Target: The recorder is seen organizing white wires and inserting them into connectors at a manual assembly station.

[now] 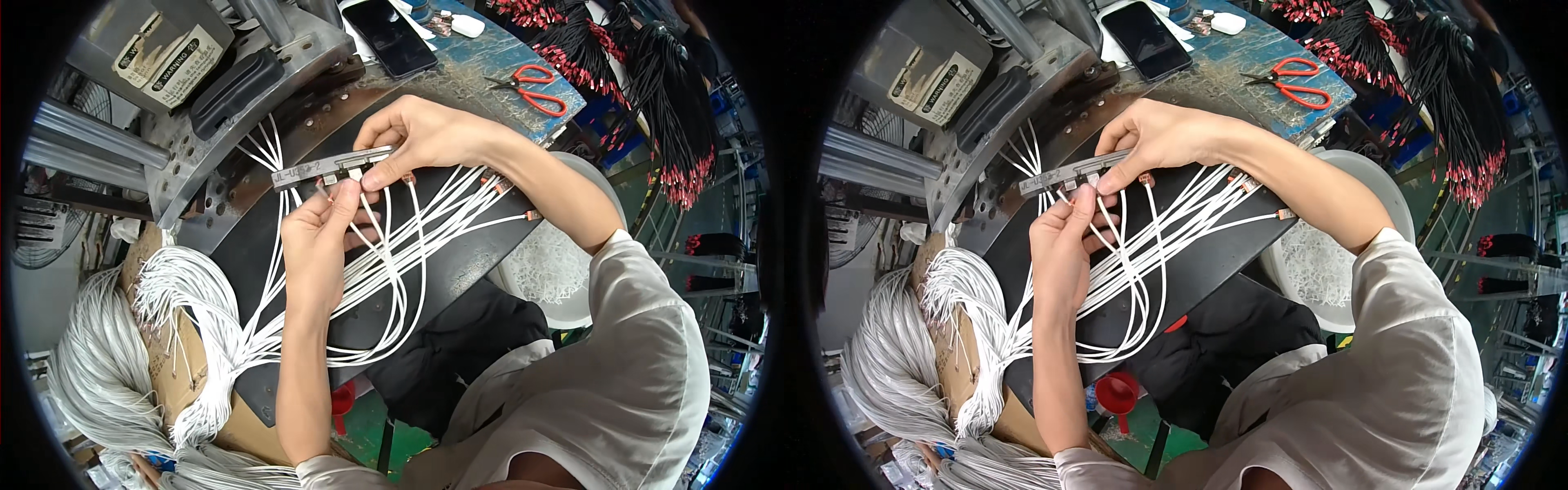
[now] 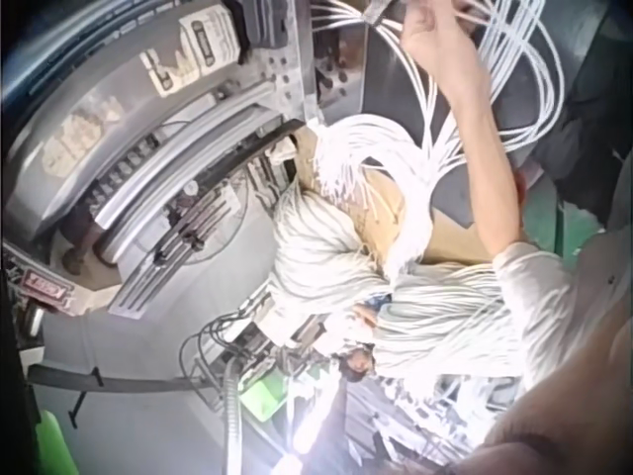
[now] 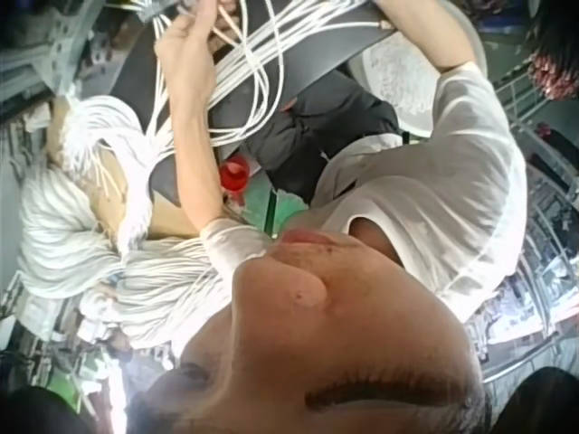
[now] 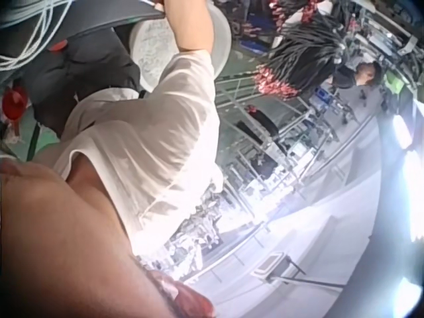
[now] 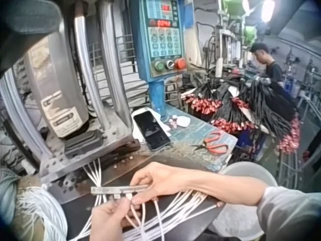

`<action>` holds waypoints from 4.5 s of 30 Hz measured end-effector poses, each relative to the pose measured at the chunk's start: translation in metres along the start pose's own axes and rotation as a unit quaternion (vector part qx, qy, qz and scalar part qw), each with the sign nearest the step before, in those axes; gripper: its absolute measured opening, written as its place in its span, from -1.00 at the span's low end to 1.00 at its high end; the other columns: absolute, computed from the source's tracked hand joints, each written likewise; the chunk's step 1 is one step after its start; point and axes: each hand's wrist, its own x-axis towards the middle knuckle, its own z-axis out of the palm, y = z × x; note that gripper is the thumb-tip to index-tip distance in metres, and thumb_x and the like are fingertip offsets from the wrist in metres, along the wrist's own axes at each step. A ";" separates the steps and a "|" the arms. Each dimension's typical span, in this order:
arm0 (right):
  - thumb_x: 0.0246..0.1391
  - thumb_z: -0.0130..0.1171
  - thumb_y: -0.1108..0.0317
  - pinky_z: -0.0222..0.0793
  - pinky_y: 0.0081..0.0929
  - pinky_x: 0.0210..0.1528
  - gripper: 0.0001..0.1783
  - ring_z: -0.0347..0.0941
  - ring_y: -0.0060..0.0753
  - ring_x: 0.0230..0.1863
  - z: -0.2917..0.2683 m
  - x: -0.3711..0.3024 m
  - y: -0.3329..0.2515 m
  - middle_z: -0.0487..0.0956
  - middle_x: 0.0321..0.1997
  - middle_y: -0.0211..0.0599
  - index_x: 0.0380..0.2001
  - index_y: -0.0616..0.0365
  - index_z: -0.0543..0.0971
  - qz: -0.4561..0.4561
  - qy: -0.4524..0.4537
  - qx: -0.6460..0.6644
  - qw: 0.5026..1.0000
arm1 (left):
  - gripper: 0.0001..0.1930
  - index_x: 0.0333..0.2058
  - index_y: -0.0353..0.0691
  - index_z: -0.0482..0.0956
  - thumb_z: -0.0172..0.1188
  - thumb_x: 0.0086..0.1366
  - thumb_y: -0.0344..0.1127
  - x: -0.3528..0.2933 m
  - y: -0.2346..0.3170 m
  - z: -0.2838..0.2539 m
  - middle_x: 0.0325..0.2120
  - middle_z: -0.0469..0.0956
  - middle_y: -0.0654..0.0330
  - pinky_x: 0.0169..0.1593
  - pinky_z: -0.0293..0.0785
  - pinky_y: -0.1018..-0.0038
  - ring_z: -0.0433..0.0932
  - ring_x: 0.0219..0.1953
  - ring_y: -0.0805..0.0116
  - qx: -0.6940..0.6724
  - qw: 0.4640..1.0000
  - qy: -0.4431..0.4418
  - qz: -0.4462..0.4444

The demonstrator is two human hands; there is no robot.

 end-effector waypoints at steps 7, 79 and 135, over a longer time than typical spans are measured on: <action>-0.01 0.59 0.28 0.35 -0.65 -0.43 -0.53 0.48 -0.70 -0.49 -0.017 0.001 -0.004 0.74 -0.37 -0.28 -0.08 0.32 0.69 -0.023 0.161 -0.015 0.987 | -0.51 0.13 -0.52 0.53 0.00 0.62 -0.10 0.001 0.004 -0.004 -0.16 0.55 0.17 -0.16 0.61 0.51 0.57 -0.12 0.44 -0.002 0.995 -0.097 -0.016; 0.14 0.34 0.36 0.47 -0.13 0.03 -0.79 0.62 -0.02 -0.04 -0.020 0.061 -0.034 0.68 -0.24 -0.06 -0.19 0.25 0.69 -0.161 0.086 -0.407 0.895 | -0.50 0.18 -0.33 0.51 0.32 0.37 -0.18 -0.070 0.057 -0.088 0.11 0.53 -0.14 0.21 0.40 0.09 0.50 0.15 -0.13 0.690 0.547 0.322 0.348; 0.29 0.34 0.15 0.48 -0.20 0.10 -0.36 0.52 -0.10 0.09 0.042 -0.093 0.024 0.48 0.23 0.09 0.25 0.36 0.44 -0.210 -0.510 -0.003 0.834 | -0.36 -0.03 -0.45 0.59 0.41 0.21 0.08 -0.127 -0.026 -0.031 -0.16 0.64 -0.20 0.07 0.51 0.06 0.61 -0.03 -0.15 0.057 0.924 -0.080 0.369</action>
